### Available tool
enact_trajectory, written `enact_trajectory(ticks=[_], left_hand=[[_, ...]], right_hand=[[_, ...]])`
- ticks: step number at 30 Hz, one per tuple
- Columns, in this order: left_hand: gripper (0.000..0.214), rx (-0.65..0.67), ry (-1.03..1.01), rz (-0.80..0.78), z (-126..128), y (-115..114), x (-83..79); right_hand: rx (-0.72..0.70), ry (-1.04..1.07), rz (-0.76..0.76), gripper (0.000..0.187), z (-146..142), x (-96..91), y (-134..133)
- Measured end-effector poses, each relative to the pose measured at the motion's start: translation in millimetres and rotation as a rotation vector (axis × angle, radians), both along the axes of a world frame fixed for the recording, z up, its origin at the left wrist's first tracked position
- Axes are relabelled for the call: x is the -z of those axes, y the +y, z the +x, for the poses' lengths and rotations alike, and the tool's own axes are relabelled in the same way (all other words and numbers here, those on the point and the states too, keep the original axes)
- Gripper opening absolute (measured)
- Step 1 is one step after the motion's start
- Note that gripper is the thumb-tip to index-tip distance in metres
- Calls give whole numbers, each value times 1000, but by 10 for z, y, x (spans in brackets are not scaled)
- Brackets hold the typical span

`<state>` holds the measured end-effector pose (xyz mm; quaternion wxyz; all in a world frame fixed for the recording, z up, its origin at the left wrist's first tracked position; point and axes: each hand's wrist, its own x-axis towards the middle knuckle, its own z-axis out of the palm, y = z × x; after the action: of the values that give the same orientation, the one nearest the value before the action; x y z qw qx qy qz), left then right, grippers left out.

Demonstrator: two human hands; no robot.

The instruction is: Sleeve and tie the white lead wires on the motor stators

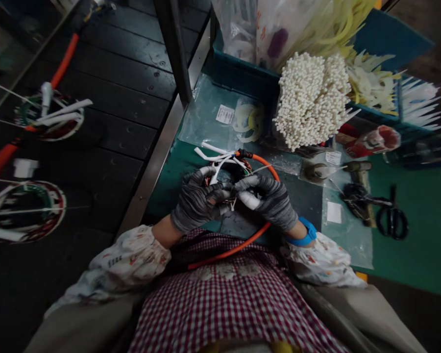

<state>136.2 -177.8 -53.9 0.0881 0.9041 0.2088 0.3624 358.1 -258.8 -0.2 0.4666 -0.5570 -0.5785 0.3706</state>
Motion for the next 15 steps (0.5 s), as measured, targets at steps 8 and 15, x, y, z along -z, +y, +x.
enact_trajectory(ticks=[8,15], left_hand=[[19,46,-5,-103,6,-13,-25],[17,31,32,-110,3,-34,-47]], right_hand=[[-210,-73,69,12,62,137,-65],[-165,-140,61,16,-14,372,-351]])
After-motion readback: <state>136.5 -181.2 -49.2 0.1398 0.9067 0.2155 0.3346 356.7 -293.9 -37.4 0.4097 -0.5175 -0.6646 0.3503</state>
